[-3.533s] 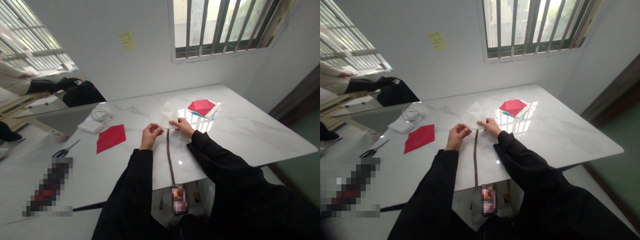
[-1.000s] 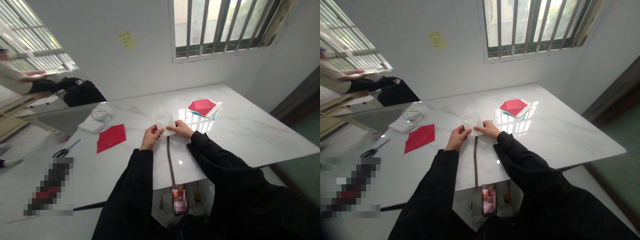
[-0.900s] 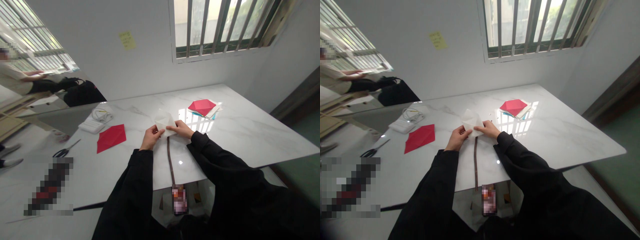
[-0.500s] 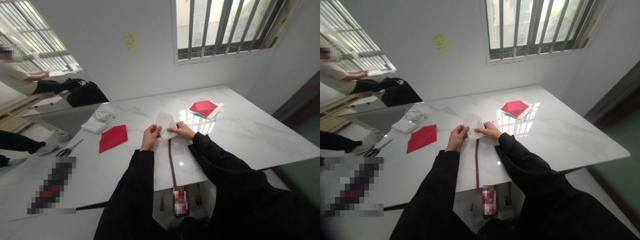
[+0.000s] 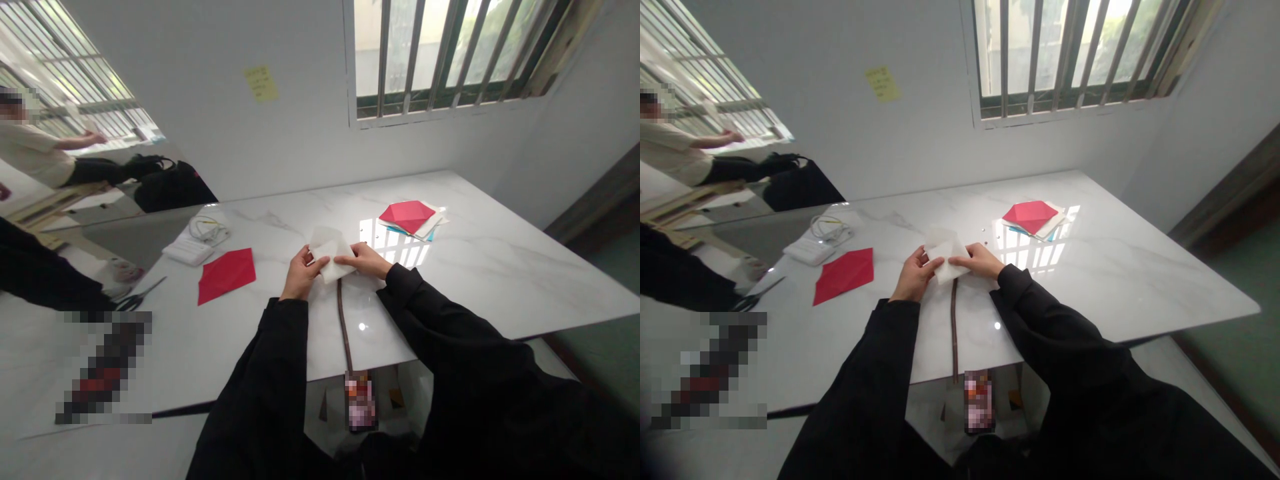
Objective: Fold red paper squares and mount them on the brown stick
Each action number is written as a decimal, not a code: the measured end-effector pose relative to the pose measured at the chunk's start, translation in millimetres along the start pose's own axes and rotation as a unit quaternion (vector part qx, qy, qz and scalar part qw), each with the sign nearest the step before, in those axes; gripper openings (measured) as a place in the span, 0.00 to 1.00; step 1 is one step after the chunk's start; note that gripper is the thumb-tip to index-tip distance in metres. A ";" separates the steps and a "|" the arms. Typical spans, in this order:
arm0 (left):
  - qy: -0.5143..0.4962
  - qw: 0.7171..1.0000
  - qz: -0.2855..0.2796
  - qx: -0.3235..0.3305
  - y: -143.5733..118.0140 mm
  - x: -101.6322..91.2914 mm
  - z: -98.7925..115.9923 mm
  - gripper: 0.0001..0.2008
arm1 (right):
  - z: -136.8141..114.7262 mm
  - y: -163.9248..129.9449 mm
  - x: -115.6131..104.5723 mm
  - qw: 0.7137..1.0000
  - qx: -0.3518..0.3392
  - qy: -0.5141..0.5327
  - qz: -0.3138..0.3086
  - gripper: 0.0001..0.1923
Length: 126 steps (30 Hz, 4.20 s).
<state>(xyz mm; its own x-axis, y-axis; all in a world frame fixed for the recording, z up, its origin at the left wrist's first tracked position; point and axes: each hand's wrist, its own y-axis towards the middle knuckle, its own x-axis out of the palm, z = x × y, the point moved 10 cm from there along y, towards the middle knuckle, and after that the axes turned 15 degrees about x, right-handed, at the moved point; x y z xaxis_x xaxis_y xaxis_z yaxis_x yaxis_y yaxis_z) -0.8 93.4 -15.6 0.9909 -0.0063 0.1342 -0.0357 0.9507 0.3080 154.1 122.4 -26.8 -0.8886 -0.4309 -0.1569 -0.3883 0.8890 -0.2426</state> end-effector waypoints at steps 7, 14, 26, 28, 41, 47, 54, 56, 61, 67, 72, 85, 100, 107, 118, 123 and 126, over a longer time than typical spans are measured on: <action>-0.030 0.999 -0.001 -0.019 -0.1 -1.6 -2.2 0.30 | 0.0 -0.1 -0.9 1.000 -0.010 0.017 -0.009 0.19; 0.014 1.000 0.022 0.012 3.9 -12.4 -8.2 0.30 | -2.1 -1.2 0.9 1.000 -0.015 0.009 -0.011 0.19; 0.016 0.998 0.053 0.038 6.5 -21.9 -4.4 0.29 | 1.3 2.7 5.9 0.997 -0.019 -0.025 -0.070 0.23; 0.011 0.999 0.035 0.037 6.1 -17.3 -5.8 0.30 | 2.7 3.5 3.6 0.998 -0.013 -0.025 -0.052 0.22; 0.022 0.999 -0.007 0.033 6.0 -9.9 -9.5 0.31 | -0.2 -1.1 0.3 0.999 0.009 -0.031 -0.014 0.17; 0.025 0.999 -0.014 0.024 3.9 -5.9 -9.6 0.32 | 0.6 -0.7 2.6 1.000 0.013 -0.014 -0.022 0.16; 0.010 0.998 0.039 0.055 9.0 -15.5 -1.7 0.31 | 0.5 -0.9 4.5 0.999 0.022 -0.011 -0.031 0.15; 0.012 0.997 0.050 0.065 10.4 -18.1 0.2 0.30 | 0.2 -1.5 5.4 0.999 0.023 -0.013 -0.033 0.15; 0.057 0.995 0.031 0.076 9.0 -15.2 5.5 0.16 | 0.2 -2.8 7.0 0.998 0.027 -0.042 -0.028 0.16; 0.113 0.991 -0.039 0.057 2.7 -1.7 9.1 0.18 | -0.8 -4.4 6.2 0.999 0.030 -0.032 -0.022 0.17; 0.110 0.992 -0.029 0.051 1.7 -0.4 10.6 0.22 | -0.6 -4.6 8.8 0.999 0.028 -0.008 -0.033 0.16; 0.092 0.995 0.015 0.042 5.4 -7.4 4.4 0.38 | -6.9 -5.7 15.5 0.997 -0.009 0.007 -0.077 0.17; 0.008 0.998 -0.047 -0.032 -2.9 5.9 -12.8 0.56 | -0.4 2.7 1.9 0.999 0.000 0.048 -0.003 0.14; 0.029 0.999 -0.012 -0.035 -0.4 -5.8 -16.8 0.51 | 4.6 5.2 2.0 0.996 0.018 0.085 -0.001 0.14; 0.036 0.999 -0.011 -0.011 0.7 -3.2 -14.2 0.33 | 7.1 7.5 2.3 0.997 0.017 0.075 0.015 0.11; 0.041 0.999 0.004 -0.018 0.4 -5.4 -14.9 0.31 | 8.3 8.2 0.5 0.997 0.030 0.064 0.023 0.14; 0.037 0.999 0.025 -0.023 0.9 -9.8 -16.5 0.31 | 9.4 9.5 -1.2 0.994 0.037 0.096 0.023 0.18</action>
<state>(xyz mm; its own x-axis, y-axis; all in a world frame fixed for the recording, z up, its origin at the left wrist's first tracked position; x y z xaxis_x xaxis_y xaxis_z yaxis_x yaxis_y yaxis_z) -8.3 99.4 -32.2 0.9950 0.0628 0.0781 -0.0810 0.9624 0.2592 153.9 129.8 -38.0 -0.9383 -0.3456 0.0138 -0.3325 0.8904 -0.3108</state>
